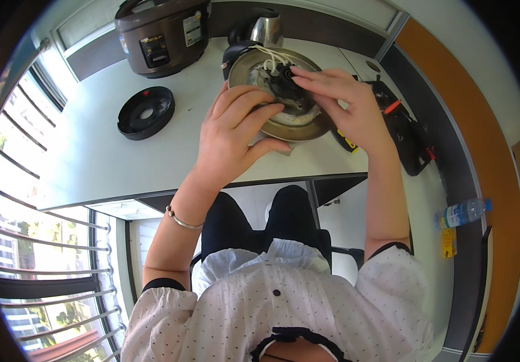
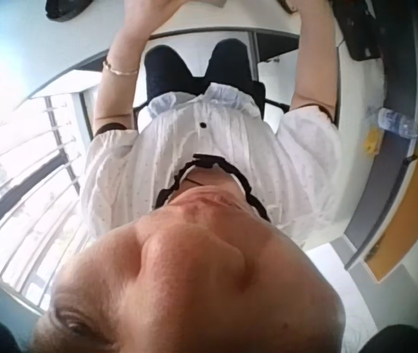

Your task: The person assembles the base of an electric kettle by hand. They place the heating element into the kettle's base, align the black plastic bottom cover, and press it into place to secure the assembly.

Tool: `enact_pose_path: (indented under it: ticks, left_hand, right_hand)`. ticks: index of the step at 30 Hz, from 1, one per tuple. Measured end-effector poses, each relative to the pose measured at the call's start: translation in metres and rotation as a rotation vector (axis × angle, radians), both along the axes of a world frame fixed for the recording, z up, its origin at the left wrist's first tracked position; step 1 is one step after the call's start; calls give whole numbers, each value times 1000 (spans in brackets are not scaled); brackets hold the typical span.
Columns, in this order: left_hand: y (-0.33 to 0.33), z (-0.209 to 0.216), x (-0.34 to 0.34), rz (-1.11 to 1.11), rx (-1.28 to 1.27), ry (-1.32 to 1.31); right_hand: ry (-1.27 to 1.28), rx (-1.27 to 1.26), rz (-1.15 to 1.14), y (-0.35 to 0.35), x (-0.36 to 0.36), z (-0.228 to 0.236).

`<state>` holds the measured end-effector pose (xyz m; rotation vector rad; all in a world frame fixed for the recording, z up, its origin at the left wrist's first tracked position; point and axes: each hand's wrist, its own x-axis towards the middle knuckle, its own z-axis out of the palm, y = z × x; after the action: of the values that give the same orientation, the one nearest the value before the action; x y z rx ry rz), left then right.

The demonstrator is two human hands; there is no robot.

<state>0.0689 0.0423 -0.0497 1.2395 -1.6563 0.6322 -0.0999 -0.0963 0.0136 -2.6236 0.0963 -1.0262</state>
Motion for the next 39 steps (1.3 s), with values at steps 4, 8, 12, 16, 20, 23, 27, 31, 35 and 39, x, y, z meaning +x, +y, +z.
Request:
enact_pose_path:
  ticks: [4, 8, 12, 16, 20, 23, 27, 31, 35, 39]
  left_hand:
    - [0, 2, -2, -10, 0, -3]
    - [2, 6, -2, -10, -3, -41]
    - [5, 9, -4, 13, 29, -70]
    - [7, 13, -7, 43, 63, -92]
    - [8, 12, -6, 75, 81, -132]
    - [9, 14, -8, 88, 91, -151]
    - [10, 17, -8, 99, 108, -165]
    - [11, 20, -9, 98, 130, -163]
    - [13, 20, -7, 75, 174, -154]
    - [16, 27, -7, 55, 214, -154]
  right_hand:
    - [-3, 15, 5, -2, -1, -2]
    - [-5, 45, 29, -3, -2, -3]
    - [-11, 3, 6, -2, -1, -5]
    - [-48, -100, -17, -2, -1, -10]
    - [-63, -81, 12, 1, 0, -10]
    - [-64, -75, 24, 1, -1, -10]
    - [-65, -88, 18, 2, -1, -10]
    - [-55, -93, 11, 1, -2, -12]
    - [-46, -75, -21, 7, -3, -13]
    - [-33, -78, -37, 12, -3, -11]
